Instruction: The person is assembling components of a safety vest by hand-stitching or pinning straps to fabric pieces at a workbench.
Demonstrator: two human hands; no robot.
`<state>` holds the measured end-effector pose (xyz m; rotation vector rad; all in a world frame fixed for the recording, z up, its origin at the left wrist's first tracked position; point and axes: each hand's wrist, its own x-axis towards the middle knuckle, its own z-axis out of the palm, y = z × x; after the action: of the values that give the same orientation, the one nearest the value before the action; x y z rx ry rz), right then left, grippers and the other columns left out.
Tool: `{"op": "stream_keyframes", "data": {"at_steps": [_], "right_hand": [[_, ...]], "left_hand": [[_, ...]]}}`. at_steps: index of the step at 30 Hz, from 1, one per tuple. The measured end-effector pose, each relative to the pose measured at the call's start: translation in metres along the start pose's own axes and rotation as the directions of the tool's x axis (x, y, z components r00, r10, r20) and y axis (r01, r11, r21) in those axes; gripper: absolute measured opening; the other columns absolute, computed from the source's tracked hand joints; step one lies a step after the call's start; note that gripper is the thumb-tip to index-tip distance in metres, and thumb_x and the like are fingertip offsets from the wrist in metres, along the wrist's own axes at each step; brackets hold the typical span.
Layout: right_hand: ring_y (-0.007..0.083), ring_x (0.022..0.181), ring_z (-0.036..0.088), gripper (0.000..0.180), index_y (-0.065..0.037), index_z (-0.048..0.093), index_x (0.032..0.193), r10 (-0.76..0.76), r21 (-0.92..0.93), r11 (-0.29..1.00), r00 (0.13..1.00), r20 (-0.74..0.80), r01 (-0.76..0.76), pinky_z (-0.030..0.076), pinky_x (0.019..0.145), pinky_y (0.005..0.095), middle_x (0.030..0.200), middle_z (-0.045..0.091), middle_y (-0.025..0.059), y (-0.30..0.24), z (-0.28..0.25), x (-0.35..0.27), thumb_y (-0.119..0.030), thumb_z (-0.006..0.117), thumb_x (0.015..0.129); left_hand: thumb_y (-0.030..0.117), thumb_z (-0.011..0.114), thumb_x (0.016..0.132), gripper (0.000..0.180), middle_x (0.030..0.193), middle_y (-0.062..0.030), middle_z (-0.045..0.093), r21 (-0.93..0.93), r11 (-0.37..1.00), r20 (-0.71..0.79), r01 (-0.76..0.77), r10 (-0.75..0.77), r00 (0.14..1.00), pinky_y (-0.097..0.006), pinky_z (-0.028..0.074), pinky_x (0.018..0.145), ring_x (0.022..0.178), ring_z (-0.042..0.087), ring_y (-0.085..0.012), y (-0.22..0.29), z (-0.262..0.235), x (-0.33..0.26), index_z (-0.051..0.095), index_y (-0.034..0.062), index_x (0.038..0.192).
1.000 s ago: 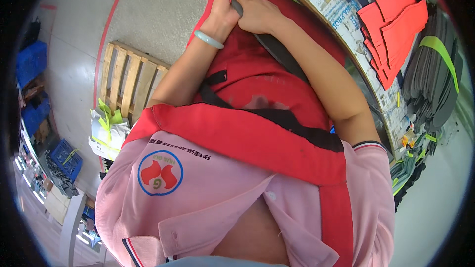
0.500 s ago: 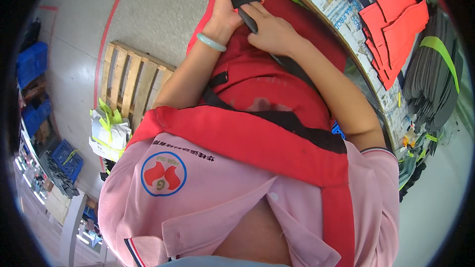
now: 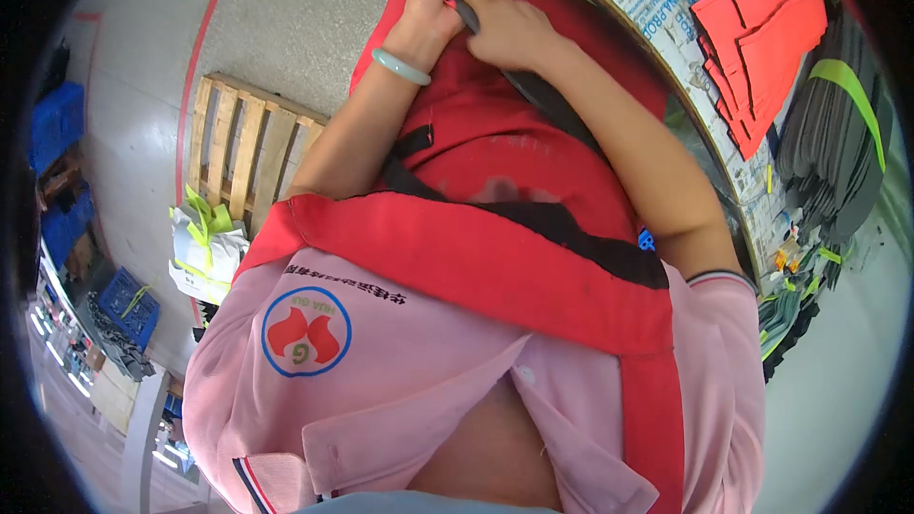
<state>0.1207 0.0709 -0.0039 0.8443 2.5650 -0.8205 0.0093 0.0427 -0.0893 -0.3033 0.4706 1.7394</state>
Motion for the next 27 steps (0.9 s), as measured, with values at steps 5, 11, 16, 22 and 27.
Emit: {"op": "stream_keyframes", "data": {"at_steps": [5, 11, 16, 22, 27], "right_hand": [[0.0427, 0.100, 0.058, 0.043, -0.006, 0.049, 0.112, 0.019, 0.028, 0.999, 0.996, 0.089, -0.022, 0.047, 0.083, 0.0488, 0.119, 0.054, 0.0233, 0.002, -0.004, 0.009, -0.022, 0.056, 0.073], [0.0366, 0.105, 0.059, 0.061, -0.017, 0.043, 0.132, -0.013, 0.044, 0.999, 0.996, -0.087, 0.017, 0.050, 0.085, 0.0489, 0.134, 0.048, 0.0077, 0.000, 0.002, -0.017, -0.017, 0.055, 0.072], [0.0391, 0.102, 0.059, 0.059, -0.015, 0.044, 0.127, -0.016, 0.007, 1.000, 1.000, -0.024, 0.016, 0.049, 0.081, 0.0487, 0.130, 0.048, 0.0156, 0.008, 0.000, 0.018, -0.015, 0.057, 0.070], [0.0416, 0.102, 0.057, 0.053, -0.009, 0.047, 0.122, -0.020, 0.014, 1.000, 0.999, -0.042, 0.021, 0.048, 0.085, 0.0484, 0.125, 0.052, 0.0178, 0.003, 0.003, -0.010, -0.017, 0.059, 0.071], [0.0385, 0.100, 0.060, 0.047, -0.009, 0.050, 0.117, 0.035, -0.049, 0.998, 0.994, 0.103, -0.030, 0.048, 0.084, 0.0472, 0.126, 0.053, 0.0165, 0.003, -0.004, 0.021, -0.022, 0.057, 0.073]], "left_hand": [[0.008, 0.060, 0.081, 0.012, 0.077, -0.0108, 0.057, -0.050, 0.990, -0.031, 0.130, -0.131, 0.991, -0.046, 0.053, 0.075, 0.073, 0.058, -0.0260, 0.003, 0.006, -0.003, 0.055, 0.0015, 0.089], [0.008, 0.055, 0.081, 0.014, 0.079, -0.0112, 0.058, -0.028, 0.999, 0.111, 0.031, -0.028, 0.993, -0.044, 0.052, 0.080, 0.078, 0.058, -0.0278, 0.005, 0.005, -0.006, 0.054, 0.0011, 0.092], [0.018, 0.057, 0.087, 0.018, 0.085, -0.0117, 0.060, -0.085, 0.987, 0.026, 0.138, -0.137, 0.990, -0.047, 0.051, 0.084, 0.085, 0.061, -0.0299, -0.001, 0.006, -0.003, 0.055, 0.0012, 0.094], [0.019, 0.060, 0.087, 0.019, 0.082, -0.0115, 0.061, 0.027, 0.998, 0.031, 0.053, -0.054, 0.998, -0.047, 0.053, 0.080, 0.085, 0.062, -0.0290, -0.001, 0.003, -0.011, 0.057, 0.0012, 0.091], [0.009, 0.058, 0.084, 0.010, 0.078, -0.0112, 0.058, -0.024, 0.994, -0.035, 0.104, -0.105, 0.994, -0.046, 0.053, 0.081, 0.076, 0.059, -0.0268, 0.004, 0.006, -0.001, 0.056, 0.0004, 0.089]]}}
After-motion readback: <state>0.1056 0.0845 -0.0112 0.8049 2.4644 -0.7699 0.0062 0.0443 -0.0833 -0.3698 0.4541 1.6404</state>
